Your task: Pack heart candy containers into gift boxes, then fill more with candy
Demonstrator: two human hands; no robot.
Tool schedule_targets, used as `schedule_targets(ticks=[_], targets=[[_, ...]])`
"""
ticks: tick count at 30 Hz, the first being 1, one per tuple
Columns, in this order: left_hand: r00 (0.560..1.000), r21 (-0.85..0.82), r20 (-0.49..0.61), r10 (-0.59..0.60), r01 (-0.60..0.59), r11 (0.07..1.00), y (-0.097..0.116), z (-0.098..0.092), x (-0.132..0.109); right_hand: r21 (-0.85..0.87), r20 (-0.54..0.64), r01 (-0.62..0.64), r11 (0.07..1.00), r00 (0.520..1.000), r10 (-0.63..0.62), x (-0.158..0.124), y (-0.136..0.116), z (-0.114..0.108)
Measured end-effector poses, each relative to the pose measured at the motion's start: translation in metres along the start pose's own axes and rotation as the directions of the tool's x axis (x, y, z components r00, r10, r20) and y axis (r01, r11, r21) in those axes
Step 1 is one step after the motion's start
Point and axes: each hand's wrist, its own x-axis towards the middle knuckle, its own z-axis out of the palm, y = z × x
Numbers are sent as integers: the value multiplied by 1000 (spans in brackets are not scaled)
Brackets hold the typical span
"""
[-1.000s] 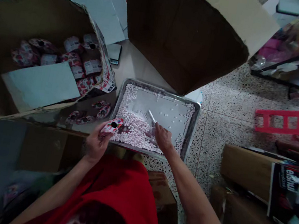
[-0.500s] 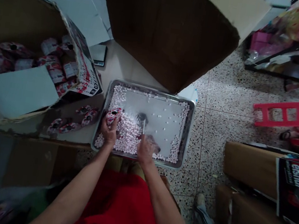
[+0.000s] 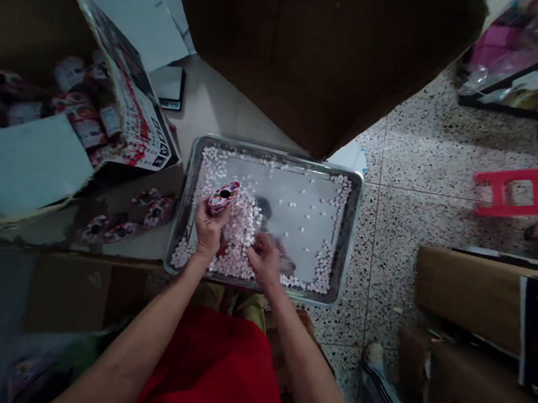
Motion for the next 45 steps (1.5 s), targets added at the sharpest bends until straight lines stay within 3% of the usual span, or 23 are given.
schedule_targets(ticks=[4,9,13,19,26,29,31,33,35,37,39,43,45], targets=[[982,-44,187,31,-24,999,17,-26,26,189,93,-37,981,996,19,-25,-33,-28],[918,-62,395,38,-14,998,19,-36,44,118,288,-136,984,953,97,-26,-83,-39],[870,-18,493,10,-1,1000,9,-44,48,84,340,-236,968,920,195,-11,-110,-37],[839,129,535,98,-196,972,2,-59,43,-61,337,-328,943,882,329,6,-141,-26],[834,357,496,241,-448,819,16,-52,36,-184,348,-348,919,852,392,5,-170,-17],[854,384,462,237,-434,815,16,-50,34,-220,329,-279,935,881,341,-13,-156,-36],[893,394,382,238,-390,832,14,-52,33,-342,186,-187,921,947,261,-25,-129,-56],[926,413,275,257,-356,838,13,-54,32,-585,-41,-119,802,992,117,-32,-92,-72],[934,419,190,303,-357,835,9,-54,33,-796,-211,-156,585,977,-27,-31,-53,-79],[921,399,143,361,-388,831,2,-50,33,-882,-275,-214,420,957,-89,-24,-20,-69],[911,376,122,395,-410,831,-9,-40,32,-901,-264,-214,377,961,-86,-15,0,-45],[936,363,106,335,-351,863,-25,-6,18,-890,-140,-97,446,988,-64,1,5,14],[957,309,89,276,-290,906,-26,13,6,-843,-102,-56,536,993,-58,10,2,33]])
